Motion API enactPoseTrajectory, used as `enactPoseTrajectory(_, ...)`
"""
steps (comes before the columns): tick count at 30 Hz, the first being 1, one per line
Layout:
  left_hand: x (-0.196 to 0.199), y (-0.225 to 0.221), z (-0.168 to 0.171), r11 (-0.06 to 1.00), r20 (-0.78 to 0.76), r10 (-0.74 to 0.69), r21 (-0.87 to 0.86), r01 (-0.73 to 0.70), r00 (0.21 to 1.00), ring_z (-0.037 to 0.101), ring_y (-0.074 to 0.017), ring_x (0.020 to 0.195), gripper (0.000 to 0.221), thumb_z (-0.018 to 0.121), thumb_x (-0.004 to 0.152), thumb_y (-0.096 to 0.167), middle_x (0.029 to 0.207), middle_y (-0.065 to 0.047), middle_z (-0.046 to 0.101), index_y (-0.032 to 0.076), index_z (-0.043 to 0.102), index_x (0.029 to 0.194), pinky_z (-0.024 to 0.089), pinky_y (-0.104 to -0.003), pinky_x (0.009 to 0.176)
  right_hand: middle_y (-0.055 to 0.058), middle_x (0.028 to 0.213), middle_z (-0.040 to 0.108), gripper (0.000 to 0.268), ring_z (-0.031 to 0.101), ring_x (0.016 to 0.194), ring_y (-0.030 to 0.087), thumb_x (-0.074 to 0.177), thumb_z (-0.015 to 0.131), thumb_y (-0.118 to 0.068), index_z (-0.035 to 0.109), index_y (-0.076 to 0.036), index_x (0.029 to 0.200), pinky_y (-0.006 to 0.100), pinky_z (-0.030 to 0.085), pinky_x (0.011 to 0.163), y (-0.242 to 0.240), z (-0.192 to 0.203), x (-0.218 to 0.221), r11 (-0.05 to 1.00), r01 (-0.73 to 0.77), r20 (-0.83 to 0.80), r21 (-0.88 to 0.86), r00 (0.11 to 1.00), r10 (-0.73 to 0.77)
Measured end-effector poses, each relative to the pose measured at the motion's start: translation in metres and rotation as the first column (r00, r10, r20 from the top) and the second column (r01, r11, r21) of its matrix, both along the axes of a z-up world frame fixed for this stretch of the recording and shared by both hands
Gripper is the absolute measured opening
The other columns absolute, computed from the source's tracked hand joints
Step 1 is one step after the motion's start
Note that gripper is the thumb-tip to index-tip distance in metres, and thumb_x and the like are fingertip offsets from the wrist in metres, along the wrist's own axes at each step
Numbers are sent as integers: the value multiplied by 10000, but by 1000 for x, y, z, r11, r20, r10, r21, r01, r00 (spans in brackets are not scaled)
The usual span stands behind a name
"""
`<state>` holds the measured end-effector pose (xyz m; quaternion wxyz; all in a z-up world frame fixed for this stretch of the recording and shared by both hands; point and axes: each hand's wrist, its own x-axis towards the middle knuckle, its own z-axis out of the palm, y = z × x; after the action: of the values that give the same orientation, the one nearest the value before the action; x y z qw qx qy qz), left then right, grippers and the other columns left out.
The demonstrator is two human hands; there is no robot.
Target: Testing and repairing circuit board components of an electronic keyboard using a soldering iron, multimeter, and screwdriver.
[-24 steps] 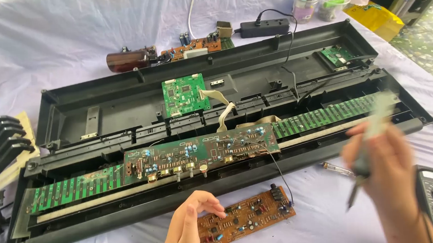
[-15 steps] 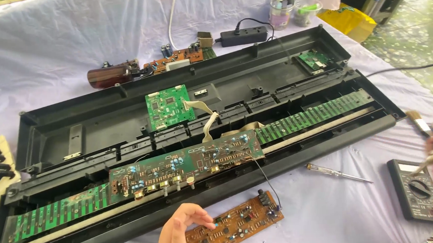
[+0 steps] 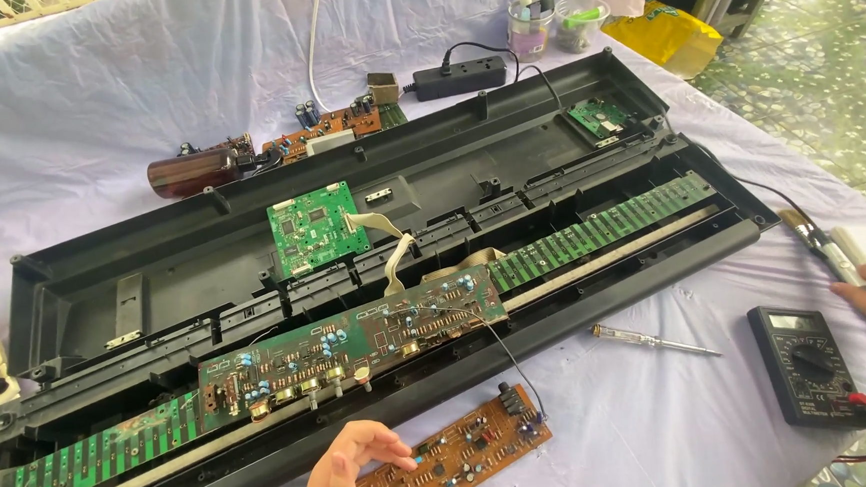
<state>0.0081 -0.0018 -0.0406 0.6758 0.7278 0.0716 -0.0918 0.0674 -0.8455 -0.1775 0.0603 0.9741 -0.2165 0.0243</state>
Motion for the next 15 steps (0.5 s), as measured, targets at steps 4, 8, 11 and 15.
enactPoseTrajectory(4, 0, 1, -4, 1000, 46, -11, -20, 12, 999, 879, -322, 707, 855, 188, 900, 662, 878, -143, 853, 35, 768, 937, 689, -416, 698, -27, 631, 739, 534, 744, 640, 168, 1002, 455, -704, 643, -209, 934, 265, 504, 639, 48, 37, 5, 951, 17, -149, -309, 987, -66)
enactPoseTrajectory(8, -2, -6, 12, 999, -34, 40, 24, -39, 999, 886, -340, 713, 856, 205, 881, 652, 861, -164, 858, 14, 774, 922, 658, -402, 728, -38, 774, 847, 522, 826, 765, 166, 1025, 359, -715, 653, -329, 1216, 274, 555, 611, 141, 112, -1, 966, 44, -218, -254, 971, -101)
enactPoseTrajectory(11, -4, -8, 14, 997, -34, 65, 41, -64, 997, 884, -338, 699, 847, 217, 879, 649, 849, -168, 860, 10, 773, 908, 659, -398, 713, -47, 797, 858, 524, 835, 754, 155, 1049, 277, -709, 585, -321, 1218, 278, 550, 572, 176, 137, -3, 961, 46, -320, -272, 938, -135)
enactPoseTrajectory(15, 2, -2, -16, 997, -26, 74, 16, -74, 997, 880, -340, 672, 844, 253, 850, 676, 860, -165, 864, 17, 777, 914, 662, -403, 681, 44, 922, 902, 688, 875, 826, 216, 1015, 208, -764, 533, -319, 1427, 310, 614, 617, 216, 168, -6, 974, 138, -307, -180, 933, -189)
